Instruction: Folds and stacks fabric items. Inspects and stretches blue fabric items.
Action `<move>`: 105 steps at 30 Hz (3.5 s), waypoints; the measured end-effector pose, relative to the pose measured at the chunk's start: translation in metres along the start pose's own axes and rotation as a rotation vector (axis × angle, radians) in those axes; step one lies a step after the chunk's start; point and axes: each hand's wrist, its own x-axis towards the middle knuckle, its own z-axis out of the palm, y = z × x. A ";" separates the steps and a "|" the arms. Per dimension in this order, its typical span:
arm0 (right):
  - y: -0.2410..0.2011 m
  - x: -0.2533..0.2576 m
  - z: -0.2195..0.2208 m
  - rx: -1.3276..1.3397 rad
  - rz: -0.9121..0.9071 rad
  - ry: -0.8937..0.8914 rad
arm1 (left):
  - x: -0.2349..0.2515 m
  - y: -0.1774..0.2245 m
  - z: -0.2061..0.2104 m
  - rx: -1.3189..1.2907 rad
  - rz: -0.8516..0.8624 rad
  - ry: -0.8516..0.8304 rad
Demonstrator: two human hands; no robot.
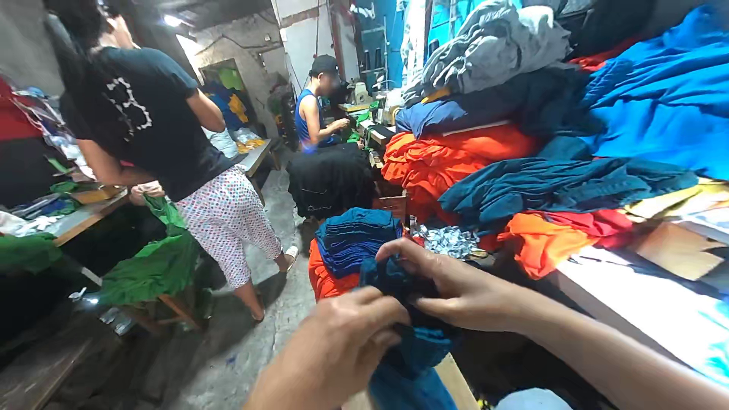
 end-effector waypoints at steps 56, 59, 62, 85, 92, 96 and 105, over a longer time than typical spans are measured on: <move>-0.014 0.014 -0.057 -0.291 -0.431 0.101 | 0.022 -0.026 -0.044 -0.187 0.082 0.345; -0.011 0.014 -0.051 -0.202 -0.430 0.110 | 0.021 -0.030 -0.041 -0.222 0.061 0.349; -0.008 0.019 -0.044 -0.091 -0.509 0.159 | 0.021 -0.033 -0.040 -0.315 0.049 0.322; 0.008 0.001 -0.030 -0.115 -0.436 0.238 | 0.010 -0.034 -0.033 -0.297 -0.018 0.269; 0.006 0.002 -0.030 -0.118 -0.486 0.267 | 0.014 -0.037 -0.035 -0.321 0.008 0.234; 0.007 -0.002 -0.026 0.022 -0.420 0.261 | 0.015 -0.035 -0.033 -0.348 -0.022 0.225; -0.005 -0.001 -0.017 0.063 -0.360 0.280 | 0.014 -0.030 -0.040 -0.287 -0.055 0.080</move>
